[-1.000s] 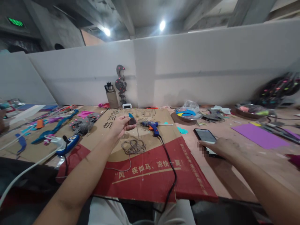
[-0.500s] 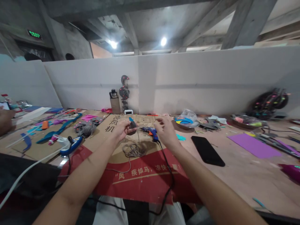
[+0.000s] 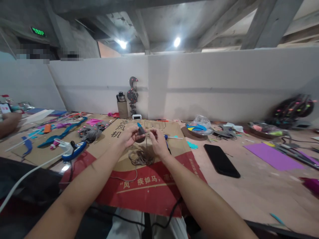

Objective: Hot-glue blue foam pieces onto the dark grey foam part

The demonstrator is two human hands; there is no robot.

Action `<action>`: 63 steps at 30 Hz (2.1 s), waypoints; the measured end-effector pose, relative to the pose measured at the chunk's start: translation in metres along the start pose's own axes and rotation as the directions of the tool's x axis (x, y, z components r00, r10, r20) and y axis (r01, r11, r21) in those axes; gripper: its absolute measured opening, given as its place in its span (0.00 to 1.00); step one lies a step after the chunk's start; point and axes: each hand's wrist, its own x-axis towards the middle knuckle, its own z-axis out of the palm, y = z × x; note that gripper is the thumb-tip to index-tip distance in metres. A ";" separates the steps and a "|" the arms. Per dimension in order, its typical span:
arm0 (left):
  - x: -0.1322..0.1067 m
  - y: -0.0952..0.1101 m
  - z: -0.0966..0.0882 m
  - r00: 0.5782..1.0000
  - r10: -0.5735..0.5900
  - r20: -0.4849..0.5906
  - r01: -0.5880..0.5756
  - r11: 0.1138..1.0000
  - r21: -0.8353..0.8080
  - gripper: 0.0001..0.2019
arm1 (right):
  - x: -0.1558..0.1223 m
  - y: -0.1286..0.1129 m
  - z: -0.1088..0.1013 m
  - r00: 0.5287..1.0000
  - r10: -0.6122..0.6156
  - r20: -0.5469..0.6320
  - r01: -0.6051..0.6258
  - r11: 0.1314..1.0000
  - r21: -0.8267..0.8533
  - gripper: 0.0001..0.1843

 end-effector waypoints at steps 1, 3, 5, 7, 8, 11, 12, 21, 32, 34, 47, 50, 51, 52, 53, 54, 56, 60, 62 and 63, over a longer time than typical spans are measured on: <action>-0.001 0.000 0.001 1.000 -0.011 0.014 0.011 1.000 0.006 0.04 | 0.000 -0.001 -0.001 1.000 0.006 -0.003 -0.006 1.000 0.017 0.18; -0.002 0.000 0.002 0.999 -0.028 0.043 0.027 0.999 0.030 0.05 | 0.000 -0.003 -0.001 1.000 0.020 0.004 -0.020 0.999 0.049 0.18; -0.003 0.000 0.003 0.997 -0.034 0.063 0.030 0.998 0.055 0.06 | 0.000 -0.006 0.000 0.999 0.028 0.028 -0.030 0.996 0.090 0.18; -0.003 -0.001 0.003 0.997 -0.025 0.073 0.020 0.997 0.076 0.06 | -0.001 -0.009 0.001 0.999 0.027 0.046 -0.033 0.989 0.142 0.18; -0.003 -0.002 0.003 0.997 -0.017 0.075 0.011 0.996 0.088 0.05 | -0.001 -0.010 0.002 0.998 0.024 0.050 -0.032 0.985 0.168 0.18; -0.002 -0.003 0.002 0.998 0.008 0.065 -0.016 0.991 0.131 0.05 | -0.001 -0.015 0.002 0.998 0.018 0.057 -0.030 0.975 0.219 0.18; -0.002 -0.003 0.001 0.998 0.016 0.055 -0.024 0.989 0.145 0.06 | -0.001 -0.016 0.001 0.998 0.021 0.061 -0.035 0.973 0.228 0.18; -0.002 -0.005 0.001 0.997 0.028 0.078 -0.041 0.983 0.181 0.08 | 0.003 -0.015 0.003 0.985 0.144 0.096 -0.167 0.939 0.299 0.19; 0.000 -0.010 0.004 0.985 -0.030 0.167 0.012 0.994 0.109 0.07 | 0.000 -0.023 0.011 0.965 0.184 0.186 -0.248 0.872 0.421 0.22; 0.000 -0.011 0.006 0.986 -0.027 0.163 0.009 0.993 0.114 0.07 | 0.001 -0.023 0.011 0.970 0.190 0.152 -0.237 0.883 0.404 0.21; -0.011 -0.023 0.024 0.970 0.222 0.096 -0.241 0.917 0.319 0.19 | 0.008 -0.011 0.009 0.989 0.145 -0.036 -0.138 0.976 0.167 0.13; -0.012 -0.023 0.025 0.974 0.208 0.087 -0.225 0.922 0.314 0.17 | 0.009 -0.007 0.010 0.993 0.118 -0.026 -0.113 0.986 0.124 0.10; -0.012 -0.022 0.026 0.975 0.203 0.086 -0.220 0.926 0.308 0.16 | 0.009 -0.006 0.010 0.993 0.112 -0.026 -0.108 0.988 0.111 0.10; -0.013 -0.021 0.026 0.976 0.197 0.088 -0.215 0.927 0.307 0.15 | 0.009 -0.005 0.010 0.994 0.108 -0.029 -0.105 0.989 0.101 0.09; -0.013 -0.021 0.026 0.978 0.188 0.088 -0.207 0.928 0.311 0.14 | 0.009 -0.004 0.009 0.994 0.108 -0.031 -0.104 0.990 0.094 0.09; -0.013 -0.020 0.026 0.980 0.178 0.084 -0.196 0.927 0.319 0.13 | 0.008 -0.003 0.009 0.994 0.109 -0.032 -0.105 0.990 0.091 0.09; -0.012 -0.019 0.026 0.984 0.165 0.062 -0.176 0.924 0.341 0.12 | 0.008 -0.003 0.010 0.994 0.110 -0.024 -0.107 0.990 0.087 0.10; -0.009 -0.018 0.023 0.987 0.161 0.013 -0.153 0.903 0.402 0.06 | 0.008 -0.002 0.011 0.996 0.081 -0.024 -0.080 0.996 0.029 0.06; -0.008 -0.018 0.022 0.986 0.168 -0.006 -0.148 0.887 0.438 0.04 | 0.008 -0.002 0.011 0.999 0.052 -0.017 -0.052 0.999 -0.012 0.05; -0.008 -0.017 0.022 0.985 0.170 -0.018 -0.143 0.881 0.452 0.03 | 0.007 -0.002 0.011 0.999 0.038 -0.009 -0.038 0.999 -0.033 0.05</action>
